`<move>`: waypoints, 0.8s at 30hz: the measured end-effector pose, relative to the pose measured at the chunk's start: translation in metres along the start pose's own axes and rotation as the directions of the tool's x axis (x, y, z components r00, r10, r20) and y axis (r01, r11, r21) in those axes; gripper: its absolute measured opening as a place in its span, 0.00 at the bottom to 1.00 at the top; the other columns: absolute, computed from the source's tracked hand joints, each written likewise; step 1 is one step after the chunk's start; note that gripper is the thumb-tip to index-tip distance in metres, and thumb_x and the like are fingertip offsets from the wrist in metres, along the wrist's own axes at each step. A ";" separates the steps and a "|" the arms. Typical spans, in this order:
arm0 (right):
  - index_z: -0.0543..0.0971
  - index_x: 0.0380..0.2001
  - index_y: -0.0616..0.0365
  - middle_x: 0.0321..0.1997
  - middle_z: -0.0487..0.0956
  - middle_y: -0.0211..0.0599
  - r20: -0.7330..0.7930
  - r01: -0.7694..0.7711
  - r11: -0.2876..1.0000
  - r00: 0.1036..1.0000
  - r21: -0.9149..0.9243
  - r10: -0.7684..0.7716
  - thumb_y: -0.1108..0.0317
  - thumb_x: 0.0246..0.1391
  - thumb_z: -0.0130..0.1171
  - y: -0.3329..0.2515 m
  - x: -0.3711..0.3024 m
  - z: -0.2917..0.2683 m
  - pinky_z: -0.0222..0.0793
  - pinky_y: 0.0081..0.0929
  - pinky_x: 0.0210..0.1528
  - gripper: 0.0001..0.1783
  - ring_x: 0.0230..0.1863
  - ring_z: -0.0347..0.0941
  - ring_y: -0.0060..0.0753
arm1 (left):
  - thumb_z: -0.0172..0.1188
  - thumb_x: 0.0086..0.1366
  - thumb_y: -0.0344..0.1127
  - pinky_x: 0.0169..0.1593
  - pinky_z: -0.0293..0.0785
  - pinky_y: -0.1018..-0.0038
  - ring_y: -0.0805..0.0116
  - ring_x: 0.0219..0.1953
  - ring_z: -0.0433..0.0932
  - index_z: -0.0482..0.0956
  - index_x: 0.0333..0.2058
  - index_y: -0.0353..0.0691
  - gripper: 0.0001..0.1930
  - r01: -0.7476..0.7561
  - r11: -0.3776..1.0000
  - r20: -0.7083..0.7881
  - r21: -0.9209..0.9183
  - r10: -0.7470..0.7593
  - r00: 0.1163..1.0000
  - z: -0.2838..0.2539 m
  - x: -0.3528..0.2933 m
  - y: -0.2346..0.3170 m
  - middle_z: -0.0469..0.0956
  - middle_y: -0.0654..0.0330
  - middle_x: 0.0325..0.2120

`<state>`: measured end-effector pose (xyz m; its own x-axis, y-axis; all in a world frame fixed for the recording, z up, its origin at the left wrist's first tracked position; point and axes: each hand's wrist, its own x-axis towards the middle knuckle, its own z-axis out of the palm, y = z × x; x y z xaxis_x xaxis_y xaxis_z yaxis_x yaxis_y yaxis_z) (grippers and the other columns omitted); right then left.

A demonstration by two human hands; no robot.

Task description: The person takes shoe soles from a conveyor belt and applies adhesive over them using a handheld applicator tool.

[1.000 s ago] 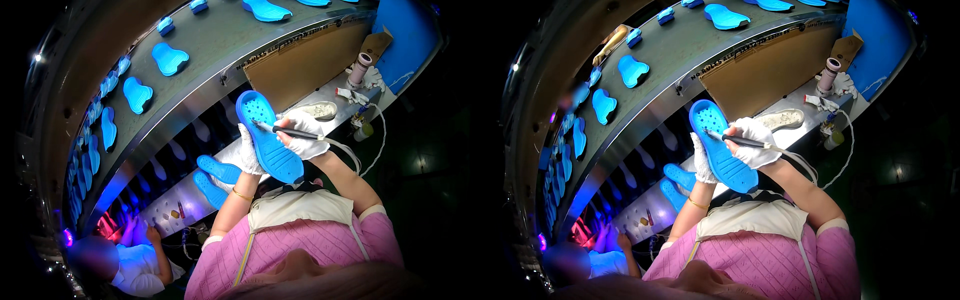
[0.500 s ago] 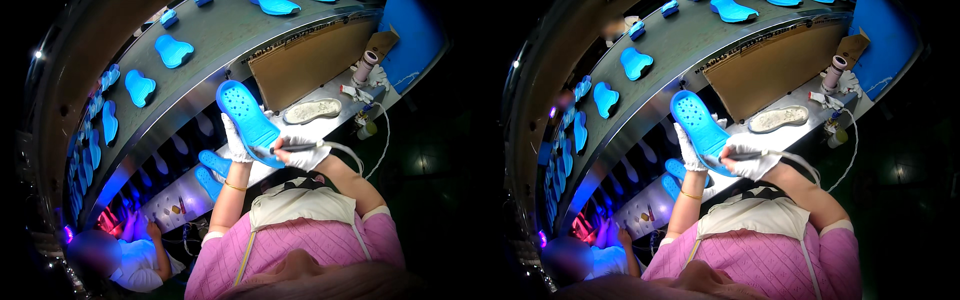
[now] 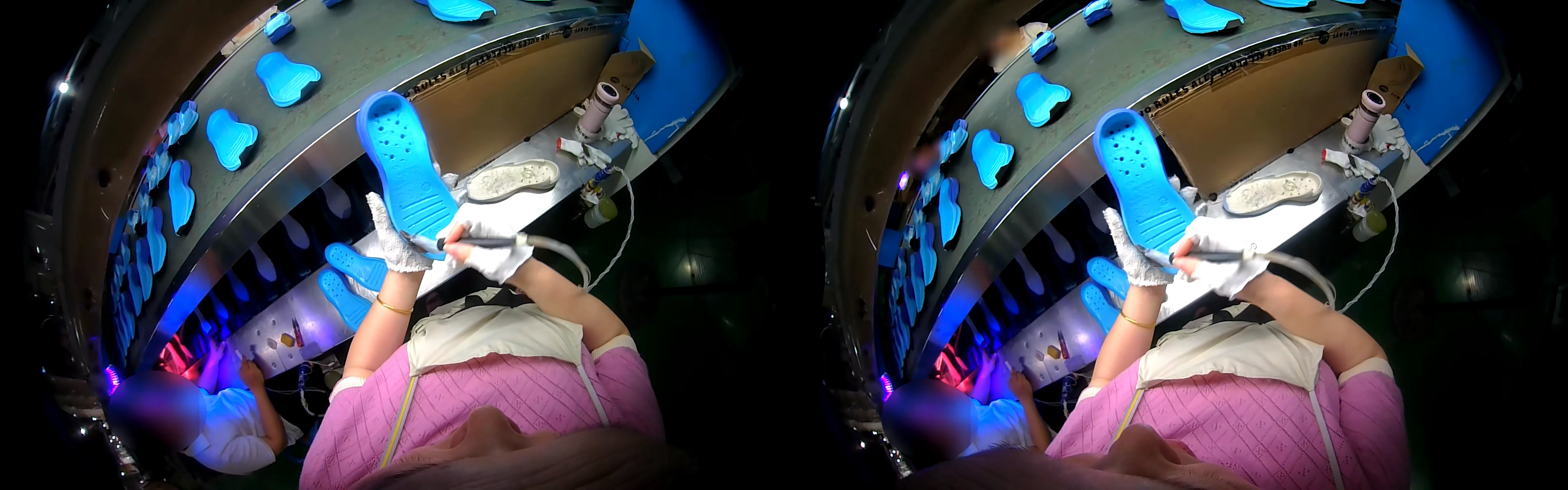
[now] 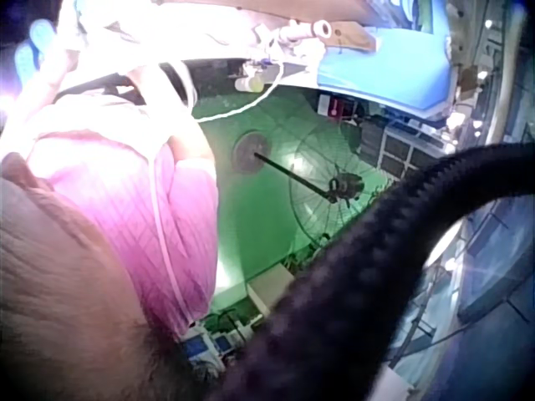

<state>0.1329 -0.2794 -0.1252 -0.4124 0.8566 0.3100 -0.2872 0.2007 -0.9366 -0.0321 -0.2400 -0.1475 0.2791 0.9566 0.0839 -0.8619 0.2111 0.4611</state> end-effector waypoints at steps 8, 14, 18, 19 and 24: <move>0.77 0.30 0.60 0.30 0.78 0.36 0.012 0.275 0.902 0.958 -0.334 -0.288 0.78 0.49 0.64 0.015 -0.007 0.012 0.71 0.22 0.31 0.06 0.29 0.76 0.25 | 0.47 0.60 0.71 0.69 0.50 0.47 0.47 0.65 0.60 0.51 0.68 0.43 0.47 -0.067 0.997 0.104 -0.022 0.069 0.992 0.004 0.000 0.008 0.59 0.46 0.65; 0.77 0.32 0.60 0.31 0.79 0.36 -0.169 -0.035 0.981 0.983 0.189 0.067 0.79 0.51 0.62 0.018 -0.007 -0.001 0.72 0.21 0.36 0.06 0.30 0.75 0.22 | 0.50 0.59 0.69 0.69 0.47 0.45 0.42 0.64 0.61 0.53 0.68 0.43 0.47 -0.062 0.990 0.131 -0.130 0.079 0.988 0.007 -0.001 0.015 0.60 0.44 0.64; 0.76 0.31 0.62 0.33 0.79 0.40 0.016 -0.038 0.996 0.999 -0.084 0.039 0.81 0.49 0.61 0.011 -0.008 -0.003 0.73 0.23 0.37 0.06 0.31 0.76 0.24 | 0.50 0.59 0.69 0.68 0.52 0.44 0.42 0.63 0.64 0.53 0.67 0.41 0.47 -0.048 0.998 0.124 -0.035 0.052 0.991 0.007 -0.001 0.024 0.61 0.42 0.63; 0.76 0.31 0.62 0.34 0.79 0.41 0.041 -0.073 0.996 0.996 -0.059 0.076 0.81 0.49 0.61 0.009 -0.006 -0.005 0.73 0.23 0.38 0.06 0.32 0.76 0.24 | 0.50 0.60 0.69 0.66 0.57 0.46 0.43 0.62 0.65 0.54 0.67 0.40 0.47 -0.042 0.999 0.052 -0.001 0.042 0.998 0.008 0.000 0.027 0.61 0.41 0.63; 0.77 0.32 0.60 0.33 0.79 0.38 -0.014 0.097 0.991 0.995 -0.091 -0.099 0.81 0.47 0.63 0.010 -0.004 -0.006 0.73 0.23 0.40 0.08 0.33 0.76 0.25 | 0.49 0.60 0.69 0.63 0.65 0.51 0.45 0.59 0.68 0.54 0.67 0.39 0.47 0.078 0.992 0.192 -0.104 -0.057 0.980 0.012 0.000 0.035 0.63 0.40 0.61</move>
<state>0.1371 -0.2779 -0.1367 -0.3702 0.8390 0.3989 -0.2459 0.3255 -0.9130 -0.0572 -0.2353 -0.1207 0.4039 0.8865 0.2259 -0.8768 0.3047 0.3719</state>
